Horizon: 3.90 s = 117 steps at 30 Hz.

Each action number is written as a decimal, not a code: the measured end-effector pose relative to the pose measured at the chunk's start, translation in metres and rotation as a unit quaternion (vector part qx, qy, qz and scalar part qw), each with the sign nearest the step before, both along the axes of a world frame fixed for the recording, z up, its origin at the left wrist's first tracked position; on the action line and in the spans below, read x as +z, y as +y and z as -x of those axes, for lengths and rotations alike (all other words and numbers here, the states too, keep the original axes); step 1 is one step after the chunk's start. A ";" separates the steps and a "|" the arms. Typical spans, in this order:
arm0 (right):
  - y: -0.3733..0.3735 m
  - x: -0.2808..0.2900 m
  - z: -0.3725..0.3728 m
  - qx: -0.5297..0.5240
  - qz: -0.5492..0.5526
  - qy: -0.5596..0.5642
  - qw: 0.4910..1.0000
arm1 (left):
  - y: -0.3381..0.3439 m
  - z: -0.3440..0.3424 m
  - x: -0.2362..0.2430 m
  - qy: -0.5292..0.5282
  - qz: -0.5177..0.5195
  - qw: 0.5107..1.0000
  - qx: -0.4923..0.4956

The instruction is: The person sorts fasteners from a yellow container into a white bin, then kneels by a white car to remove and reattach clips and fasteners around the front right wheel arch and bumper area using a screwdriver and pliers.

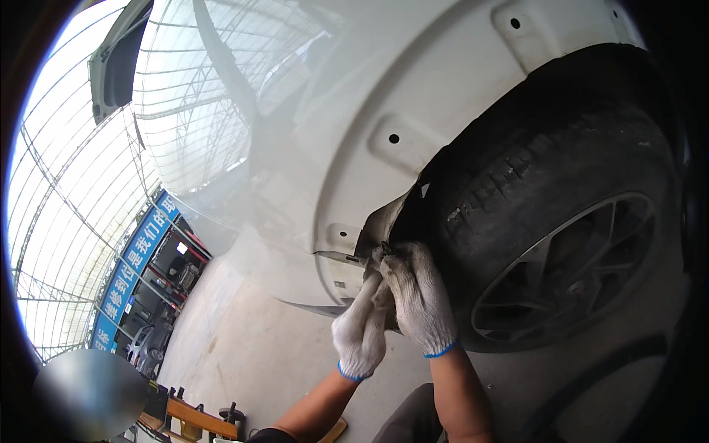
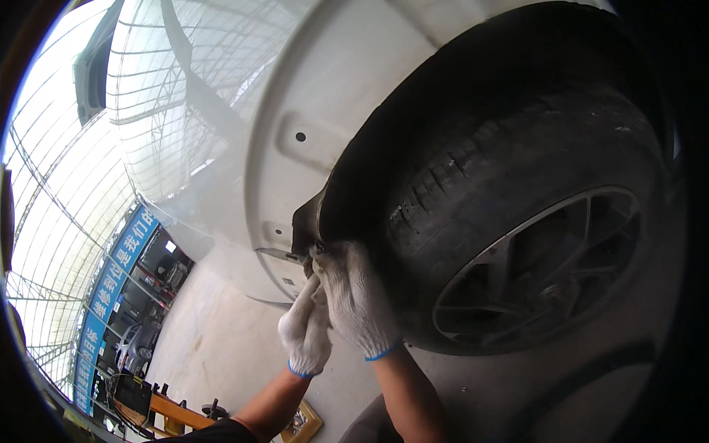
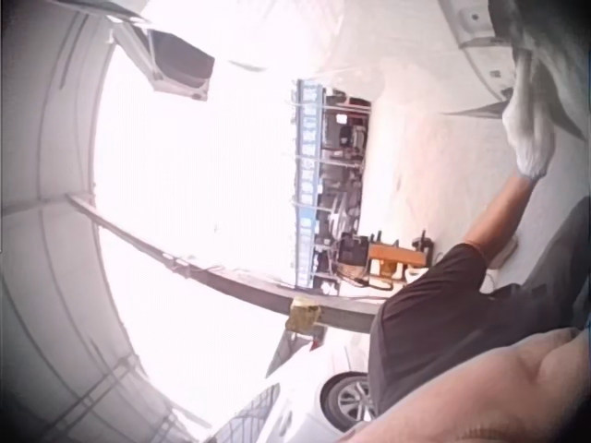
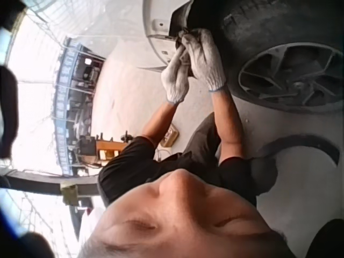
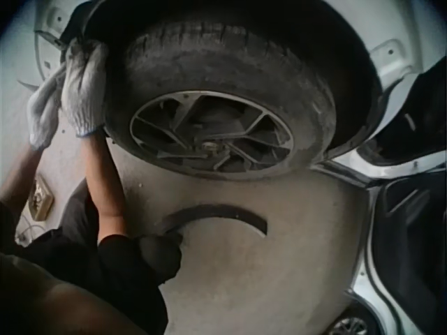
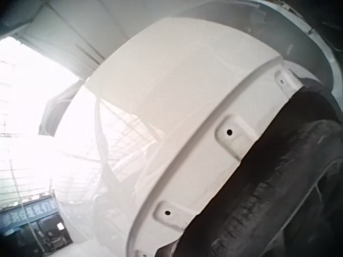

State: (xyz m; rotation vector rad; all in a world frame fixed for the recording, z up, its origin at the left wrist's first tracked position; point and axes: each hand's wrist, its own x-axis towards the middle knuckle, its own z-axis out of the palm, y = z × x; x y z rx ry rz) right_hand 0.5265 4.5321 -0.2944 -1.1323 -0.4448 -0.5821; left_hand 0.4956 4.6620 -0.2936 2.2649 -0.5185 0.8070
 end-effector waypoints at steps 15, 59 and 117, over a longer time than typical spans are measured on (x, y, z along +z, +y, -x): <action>0.030 -0.044 -0.032 -0.214 0.130 -0.100 0.963 | -0.016 -0.005 0.066 0.004 0.073 0.992 0.100; 0.028 -0.029 -0.019 -0.171 -0.009 0.046 0.984 | 0.010 0.003 0.035 0.099 -0.026 0.992 0.071; -0.048 0.048 -0.038 -0.108 0.254 0.004 0.961 | 0.038 0.016 0.051 0.103 -0.226 0.967 0.059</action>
